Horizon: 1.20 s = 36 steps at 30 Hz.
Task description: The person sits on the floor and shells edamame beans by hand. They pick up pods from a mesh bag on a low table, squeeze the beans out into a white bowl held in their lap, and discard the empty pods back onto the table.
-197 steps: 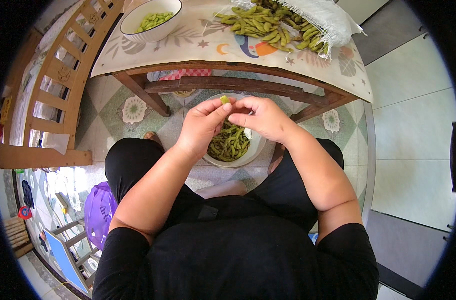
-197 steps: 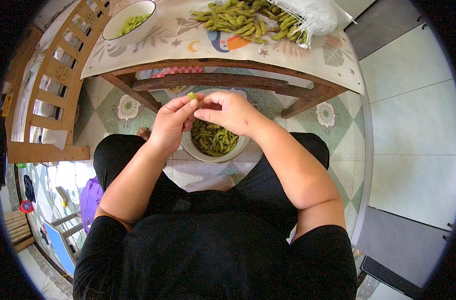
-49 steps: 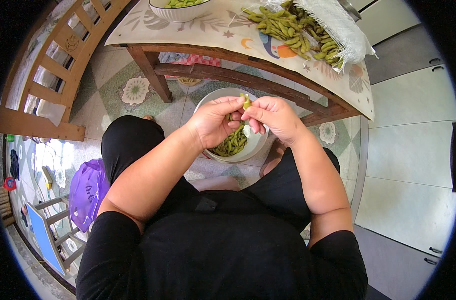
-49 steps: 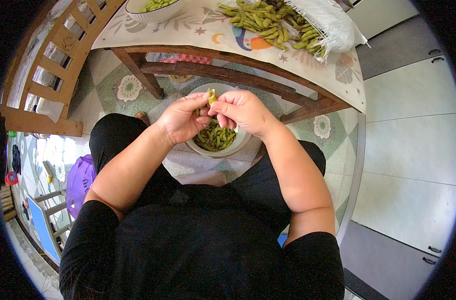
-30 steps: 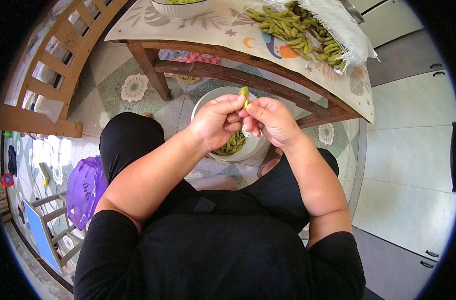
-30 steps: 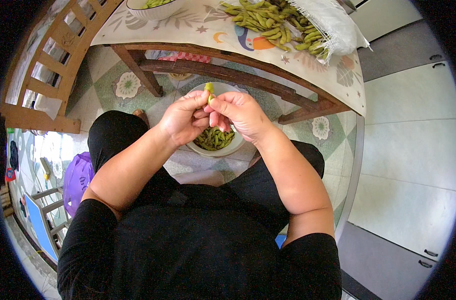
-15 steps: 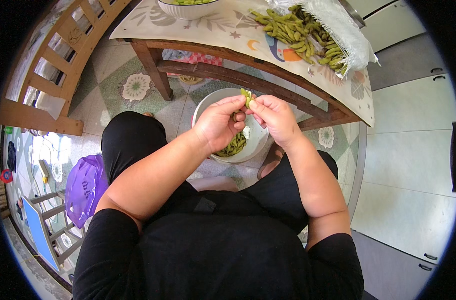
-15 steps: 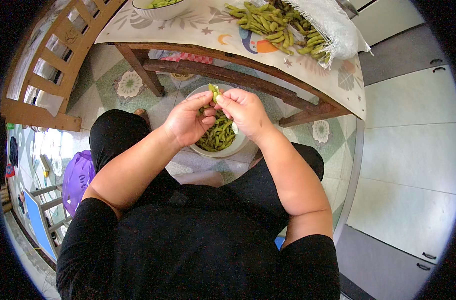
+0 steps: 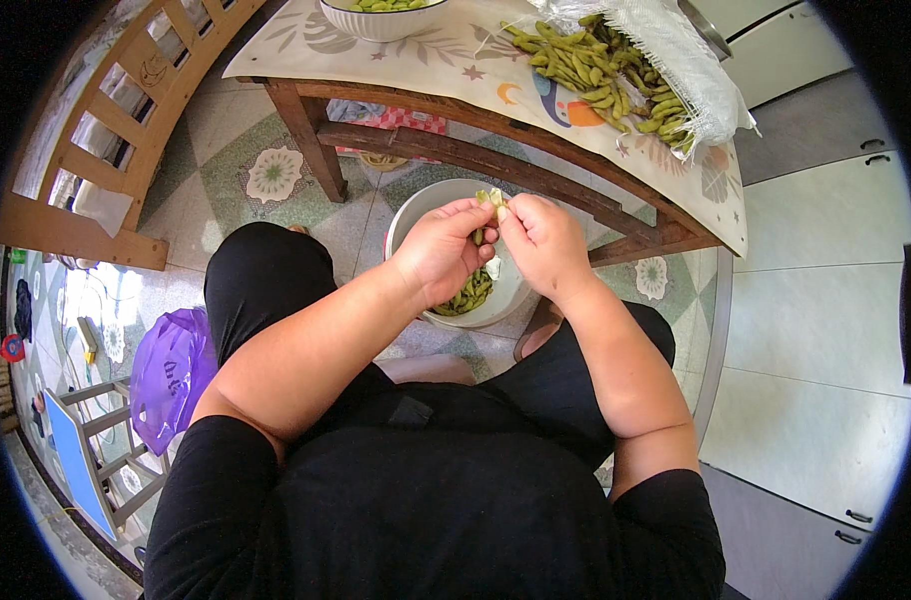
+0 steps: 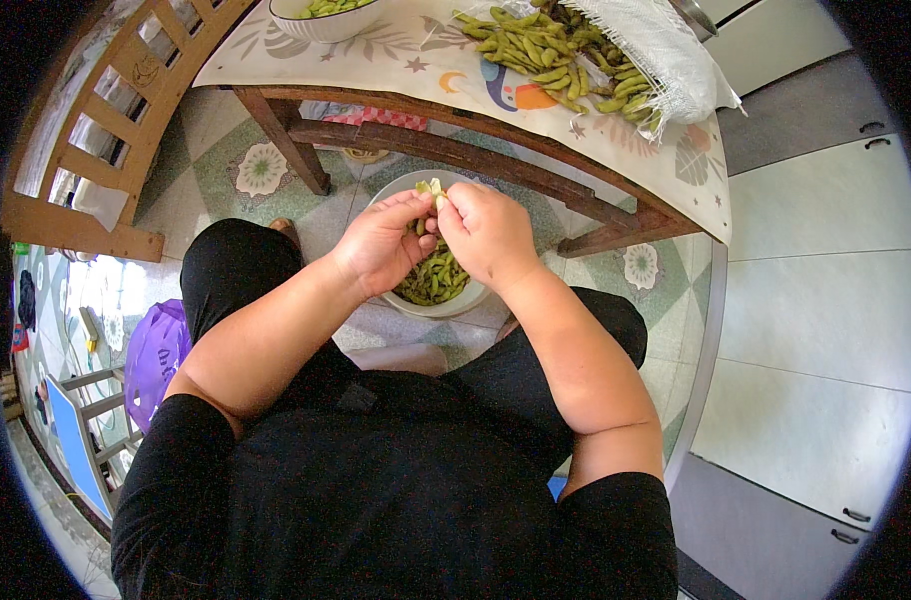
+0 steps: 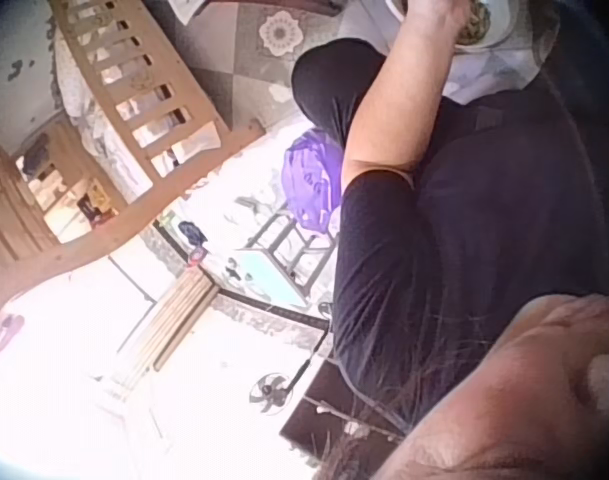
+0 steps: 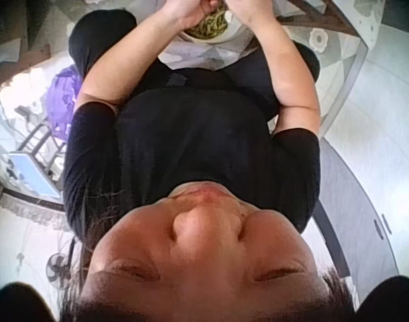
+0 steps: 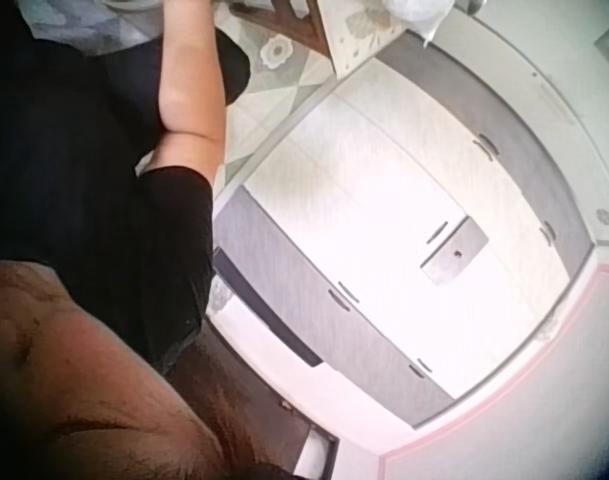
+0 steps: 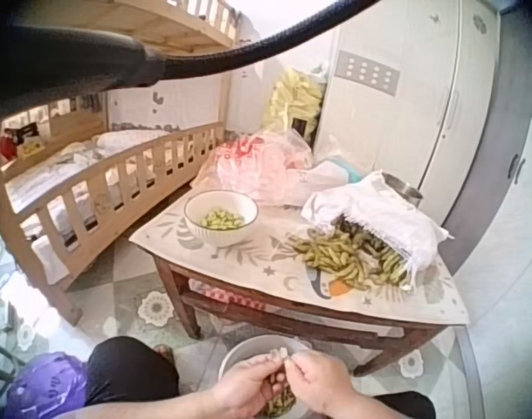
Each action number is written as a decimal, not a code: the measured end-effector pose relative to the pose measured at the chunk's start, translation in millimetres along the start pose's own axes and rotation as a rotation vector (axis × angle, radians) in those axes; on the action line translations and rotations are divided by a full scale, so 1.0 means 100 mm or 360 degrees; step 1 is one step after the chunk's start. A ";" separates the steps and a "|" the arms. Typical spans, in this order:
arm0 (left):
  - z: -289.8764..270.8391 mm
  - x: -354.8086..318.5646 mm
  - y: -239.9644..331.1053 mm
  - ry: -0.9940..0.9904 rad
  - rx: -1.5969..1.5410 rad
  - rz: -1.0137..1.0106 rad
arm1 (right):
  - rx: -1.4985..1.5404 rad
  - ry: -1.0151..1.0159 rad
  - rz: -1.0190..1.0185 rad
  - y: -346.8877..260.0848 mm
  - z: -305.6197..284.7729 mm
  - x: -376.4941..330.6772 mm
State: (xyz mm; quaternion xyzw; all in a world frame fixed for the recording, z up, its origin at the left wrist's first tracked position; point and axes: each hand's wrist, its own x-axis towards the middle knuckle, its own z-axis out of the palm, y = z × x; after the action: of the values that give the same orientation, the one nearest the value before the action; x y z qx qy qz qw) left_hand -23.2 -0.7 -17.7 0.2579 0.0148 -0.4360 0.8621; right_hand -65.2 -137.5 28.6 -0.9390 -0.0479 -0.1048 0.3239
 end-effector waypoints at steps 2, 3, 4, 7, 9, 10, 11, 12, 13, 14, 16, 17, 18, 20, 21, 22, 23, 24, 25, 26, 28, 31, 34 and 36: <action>0.07 -0.02 0.02 0.0114 0.0030 -0.0015 | -0.0023 0.0032 0.0043 0.01 0.00 0.01; 0.11 -0.03 0.03 0.0172 0.0045 -0.0022 | -0.0019 0.0033 0.0059 0.01 0.01 0.00; 0.13 -0.04 0.04 0.0192 0.0010 -0.0031 | -0.0015 0.0035 0.0074 0.02 0.01 0.00; 0.14 -0.04 0.06 0.0241 -0.0085 -0.0063 | 0.0095 0.0030 0.0212 0.07 0.06 -0.01; 0.09 -0.03 0.05 0.0256 -0.0134 -0.0090 | 0.0221 0.0014 0.0359 0.10 0.07 -0.03; 0.08 -0.03 0.08 0.0339 -0.0130 -0.0094 | 0.0297 0.0007 0.0437 0.12 0.06 -0.01; 0.08 -0.03 0.10 0.0420 -0.0127 -0.0097 | 0.0373 0.0000 0.0515 0.14 0.04 0.00; 0.09 -0.02 0.12 0.0500 -0.0123 -0.0100 | 0.0268 -0.0074 0.0561 0.15 0.01 -0.02; 0.11 0.00 0.16 0.0559 -0.0141 -0.0040 | 0.0163 -0.0128 0.0592 0.14 -0.03 -0.01; 0.12 -0.01 0.21 0.0624 -0.0147 0.0033 | 0.0072 -0.0175 0.0611 0.13 -0.06 0.01; 0.17 -0.05 0.36 0.0685 -0.0190 0.0165 | -0.0058 -0.0327 0.0607 0.18 -0.06 0.04; 0.25 -0.06 0.49 0.0610 -0.0242 0.0246 | -0.0077 -0.0380 0.0633 0.16 -0.08 0.03; 0.37 -0.07 0.63 0.0531 -0.0294 0.0324 | -0.0027 -0.0348 0.0612 0.12 -0.12 0.04; 0.63 -0.17 0.90 0.0426 -0.0272 0.0537 | 0.0050 -0.0385 0.0617 0.07 -0.14 0.04; 0.81 -0.15 1.05 0.0444 -0.0364 0.0658 | 0.0071 -0.0372 0.0593 0.08 -0.17 0.04; 0.93 -0.14 1.21 0.0388 -0.0296 0.0776 | 0.0094 -0.0372 0.0568 0.10 -0.16 0.03; 1.04 -0.12 1.37 0.0328 -0.0228 0.0892 | 0.0116 -0.0369 0.0543 0.11 -0.17 0.03; 1.15 -0.06 1.54 0.0319 -0.0179 0.0963 | 0.0103 -0.0369 0.0512 0.08 -0.21 0.03; 1.21 0.01 1.71 0.0325 -0.0131 0.1041 | 0.0116 -0.0388 0.0482 0.08 -0.19 0.03; 1.22 0.08 1.88 0.0368 0.0045 0.1076 | 0.0129 -0.0409 0.0446 0.07 -0.16 0.05; 1.10 0.27 2.18 0.0449 0.0386 0.1132 | 0.0119 -0.0458 0.0390 0.04 -0.15 0.07; 0.98 0.57 2.40 0.0624 0.0863 0.1083 | 0.0085 -0.0392 0.0311 0.08 -0.28 0.02; 1.10 0.60 2.28 0.0795 0.0971 0.1083 | 0.0087 -0.0344 0.0252 0.14 -0.35 0.00; 1.16 0.67 2.13 0.0785 0.1202 0.1139 | 0.0081 -0.0345 0.0262 0.15 -0.41 -0.02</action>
State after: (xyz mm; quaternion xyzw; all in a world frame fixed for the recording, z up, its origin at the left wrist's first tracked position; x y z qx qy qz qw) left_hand 157.2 0.1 157.9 0.6308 -0.0295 -0.0192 0.7751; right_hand -71.6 -174.1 50.5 -0.9371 -0.0080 0.0256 0.3479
